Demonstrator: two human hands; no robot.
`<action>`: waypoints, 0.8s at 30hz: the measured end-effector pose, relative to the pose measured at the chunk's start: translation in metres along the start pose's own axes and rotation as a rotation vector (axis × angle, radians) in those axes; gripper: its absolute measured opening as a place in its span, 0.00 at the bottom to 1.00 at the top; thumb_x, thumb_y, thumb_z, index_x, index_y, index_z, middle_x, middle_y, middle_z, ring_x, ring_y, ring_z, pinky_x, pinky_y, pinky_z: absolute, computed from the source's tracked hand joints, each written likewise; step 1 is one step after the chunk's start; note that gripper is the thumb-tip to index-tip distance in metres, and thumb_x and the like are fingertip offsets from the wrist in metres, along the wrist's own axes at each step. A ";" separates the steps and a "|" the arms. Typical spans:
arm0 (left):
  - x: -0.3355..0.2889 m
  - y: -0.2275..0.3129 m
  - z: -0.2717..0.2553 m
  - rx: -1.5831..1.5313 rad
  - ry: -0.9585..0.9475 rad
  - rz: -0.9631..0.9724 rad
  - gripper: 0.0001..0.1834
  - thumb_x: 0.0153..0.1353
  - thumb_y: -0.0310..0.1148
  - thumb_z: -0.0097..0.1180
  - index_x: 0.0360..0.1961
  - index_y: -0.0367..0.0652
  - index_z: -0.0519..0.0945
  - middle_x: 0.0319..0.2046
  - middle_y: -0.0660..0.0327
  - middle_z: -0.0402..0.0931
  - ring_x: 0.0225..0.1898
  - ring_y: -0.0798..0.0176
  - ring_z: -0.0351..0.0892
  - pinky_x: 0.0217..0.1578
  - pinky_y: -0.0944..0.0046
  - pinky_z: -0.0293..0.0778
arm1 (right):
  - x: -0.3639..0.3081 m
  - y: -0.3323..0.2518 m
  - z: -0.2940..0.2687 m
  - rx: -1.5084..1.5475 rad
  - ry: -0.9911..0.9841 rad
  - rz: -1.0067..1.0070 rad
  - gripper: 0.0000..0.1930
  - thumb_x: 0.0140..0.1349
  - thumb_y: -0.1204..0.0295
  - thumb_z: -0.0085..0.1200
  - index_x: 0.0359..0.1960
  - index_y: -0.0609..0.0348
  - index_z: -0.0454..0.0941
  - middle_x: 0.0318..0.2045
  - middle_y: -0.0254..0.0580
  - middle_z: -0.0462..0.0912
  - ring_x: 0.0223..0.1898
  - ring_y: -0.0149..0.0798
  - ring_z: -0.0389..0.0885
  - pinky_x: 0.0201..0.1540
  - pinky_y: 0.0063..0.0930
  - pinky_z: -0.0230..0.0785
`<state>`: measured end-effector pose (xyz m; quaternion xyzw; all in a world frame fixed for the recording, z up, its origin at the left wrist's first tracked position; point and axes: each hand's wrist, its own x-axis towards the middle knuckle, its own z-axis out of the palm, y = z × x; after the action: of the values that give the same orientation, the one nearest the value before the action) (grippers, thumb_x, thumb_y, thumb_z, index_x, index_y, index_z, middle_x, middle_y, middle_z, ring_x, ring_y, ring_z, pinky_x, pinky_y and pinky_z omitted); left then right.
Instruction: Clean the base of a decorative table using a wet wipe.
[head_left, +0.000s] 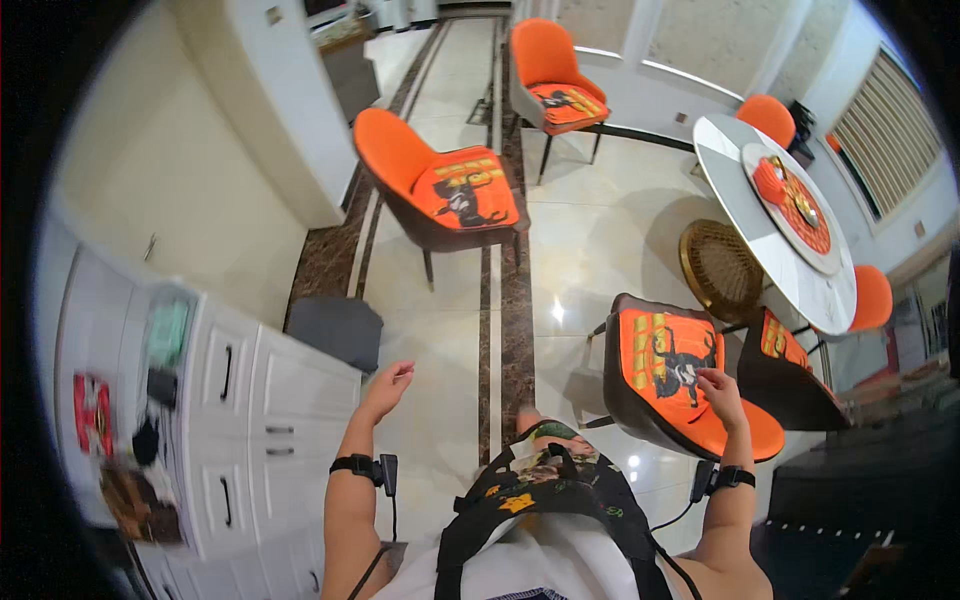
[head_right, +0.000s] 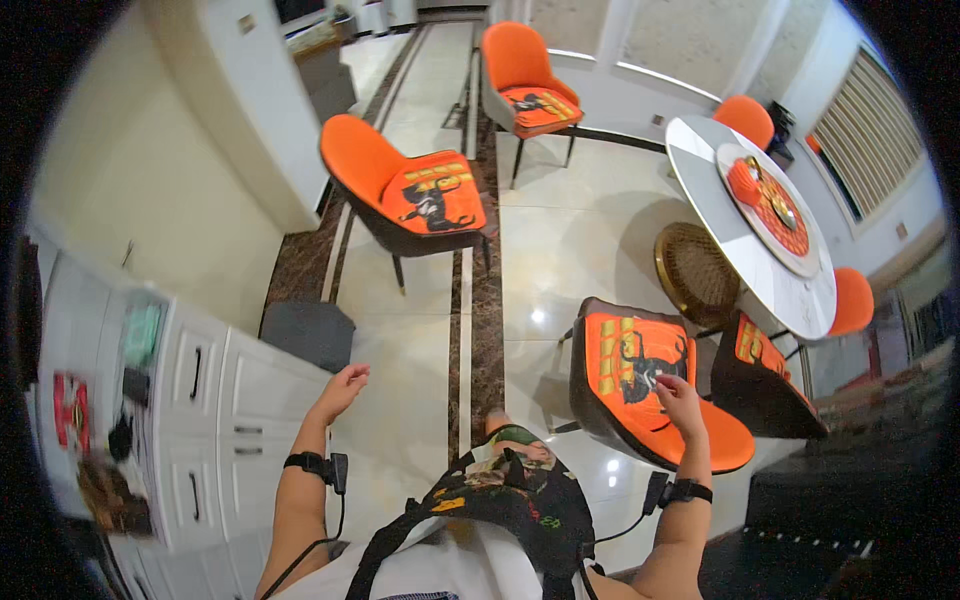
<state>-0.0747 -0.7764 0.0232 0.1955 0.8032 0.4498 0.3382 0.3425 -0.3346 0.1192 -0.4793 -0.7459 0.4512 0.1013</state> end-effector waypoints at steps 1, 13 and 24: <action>0.021 0.011 -0.007 0.011 -0.023 -0.024 0.18 0.61 0.35 0.49 0.52 0.41 0.70 0.46 0.58 0.73 0.47 0.64 0.72 0.48 0.67 0.66 | 0.015 0.005 0.006 -0.040 0.012 0.000 0.14 0.59 0.68 0.51 0.44 0.62 0.76 0.33 0.36 0.80 0.34 0.30 0.76 0.35 0.25 0.69; 0.234 0.100 -0.119 0.162 0.222 -0.055 0.23 0.61 0.36 0.49 0.56 0.40 0.66 0.50 0.55 0.70 0.48 0.62 0.71 0.48 0.65 0.65 | 0.265 -0.076 0.104 -0.074 -0.128 -0.072 0.14 0.61 0.69 0.49 0.44 0.63 0.75 0.35 0.40 0.80 0.35 0.32 0.76 0.40 0.25 0.68; 0.476 0.192 -0.233 0.122 0.475 -0.173 0.46 0.57 0.53 0.51 0.65 0.41 0.42 0.65 0.48 0.42 0.65 0.48 0.46 0.60 0.50 0.54 | 0.333 -0.093 0.114 0.060 0.062 0.138 0.13 0.61 0.67 0.49 0.46 0.57 0.75 0.35 0.30 0.78 0.37 0.25 0.74 0.35 0.21 0.67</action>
<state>-0.5715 -0.5199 0.0984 0.0351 0.8994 0.4033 0.1647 0.0446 -0.1439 0.0321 -0.5402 -0.6937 0.4643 0.1072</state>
